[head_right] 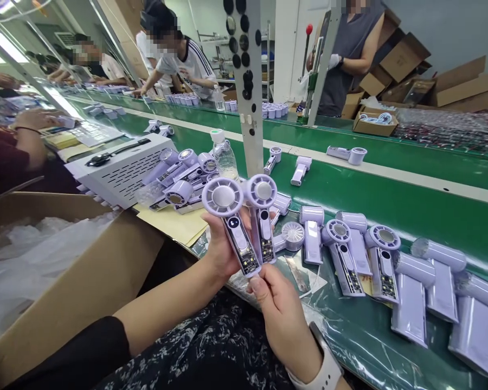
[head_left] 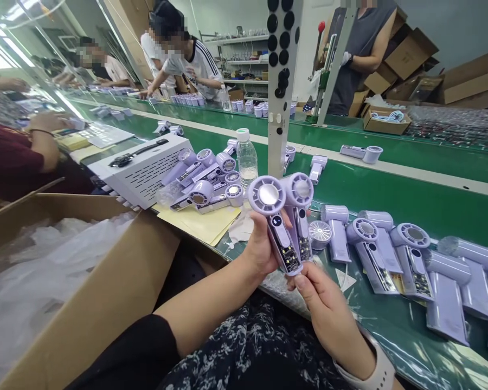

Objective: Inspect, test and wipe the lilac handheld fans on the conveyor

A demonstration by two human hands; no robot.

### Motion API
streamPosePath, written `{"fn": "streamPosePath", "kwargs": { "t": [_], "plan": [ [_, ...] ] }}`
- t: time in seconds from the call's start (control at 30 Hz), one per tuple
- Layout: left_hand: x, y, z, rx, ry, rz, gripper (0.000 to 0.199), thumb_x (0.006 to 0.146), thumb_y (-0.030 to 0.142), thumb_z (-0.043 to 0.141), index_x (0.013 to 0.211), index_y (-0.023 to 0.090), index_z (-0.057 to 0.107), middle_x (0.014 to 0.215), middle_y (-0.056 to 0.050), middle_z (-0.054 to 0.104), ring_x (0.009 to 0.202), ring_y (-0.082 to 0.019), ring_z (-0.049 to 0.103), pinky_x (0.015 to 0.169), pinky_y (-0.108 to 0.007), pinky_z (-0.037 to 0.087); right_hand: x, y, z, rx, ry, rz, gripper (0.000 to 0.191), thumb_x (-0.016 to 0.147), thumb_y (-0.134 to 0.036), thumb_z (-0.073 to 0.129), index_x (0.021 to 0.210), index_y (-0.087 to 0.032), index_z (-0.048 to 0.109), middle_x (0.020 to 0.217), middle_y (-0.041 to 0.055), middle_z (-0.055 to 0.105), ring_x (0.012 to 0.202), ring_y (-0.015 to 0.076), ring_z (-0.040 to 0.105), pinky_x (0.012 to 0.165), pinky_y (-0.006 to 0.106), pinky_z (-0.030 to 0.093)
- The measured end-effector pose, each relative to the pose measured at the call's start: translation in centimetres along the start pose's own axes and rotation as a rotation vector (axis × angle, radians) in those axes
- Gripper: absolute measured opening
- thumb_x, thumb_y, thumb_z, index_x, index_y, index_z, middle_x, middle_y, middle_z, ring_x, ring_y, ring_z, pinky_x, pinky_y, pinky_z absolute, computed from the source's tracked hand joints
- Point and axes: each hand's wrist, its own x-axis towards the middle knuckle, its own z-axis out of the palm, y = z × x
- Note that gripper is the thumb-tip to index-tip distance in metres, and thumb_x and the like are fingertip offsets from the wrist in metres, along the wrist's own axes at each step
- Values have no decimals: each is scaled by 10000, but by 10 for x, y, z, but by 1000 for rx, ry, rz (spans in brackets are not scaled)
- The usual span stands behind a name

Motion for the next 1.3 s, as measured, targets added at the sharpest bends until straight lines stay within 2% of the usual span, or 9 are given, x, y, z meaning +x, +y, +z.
{"fn": "streamPosePath", "kwargs": {
  "t": [0.07,0.13,0.3,0.4,0.57,0.77,1.0,1.13,1.3],
  "plan": [
    [-1,7,2,-115,45,-59,690,585,859,720,627,177,623,1065,-94,757,1032,-297,722,855,-394,606,-1,-1,-3,-93,9,-109,327,1050,-434,469,865,-221,634,963,55,661,927,199,608,815,305,463],
    [-2,13,4,-182,63,-86,678,601,837,733,616,170,608,1089,-84,750,1018,-265,724,847,-357,604,-2,-1,-3,-97,68,-160,319,1051,-420,468,854,-223,624,1031,61,669,975,200,608,852,301,462],
    [-5,16,1,-72,-25,-41,708,585,865,714,614,167,601,1106,-106,742,1076,-316,708,866,-414,613,0,3,4,50,150,45,425,1036,-490,517,708,-221,538,569,-34,517,552,138,512,564,264,399],
    [-6,11,-3,14,-77,33,713,575,889,692,624,181,622,1020,-106,748,1061,-336,710,829,-429,622,2,4,6,238,157,104,470,1012,-563,530,680,-234,483,467,-71,423,446,122,451,493,259,364],
    [-5,8,-3,15,-56,-16,738,553,908,682,593,181,567,1069,-112,734,1007,-326,713,823,-442,613,2,1,-1,178,43,119,517,959,-613,596,636,-217,520,454,-45,463,444,119,470,488,260,365],
    [-8,4,-2,10,-4,6,731,575,894,689,608,175,561,1122,-91,710,993,-264,698,871,-399,583,-1,2,13,296,243,148,542,950,-652,582,626,-229,481,431,-59,439,396,101,430,428,235,357],
    [-5,1,-9,67,-84,40,727,571,904,678,624,182,612,1129,-100,712,1019,-291,696,888,-416,586,5,7,11,377,175,181,490,912,-634,656,695,-209,545,427,-78,424,396,100,444,427,221,372],
    [-6,-1,-10,77,-34,82,715,600,901,662,634,187,621,1122,-90,714,1026,-287,696,891,-409,589,7,8,18,412,271,157,516,941,-637,608,651,-233,467,437,-77,413,405,107,429,434,233,368],
    [-8,0,-17,103,-35,53,724,570,905,680,647,187,621,1082,-105,719,1046,-323,699,853,-433,600,8,12,12,186,149,97,444,1012,-562,524,727,-223,549,652,4,596,627,164,556,618,288,463]
  ]
}}
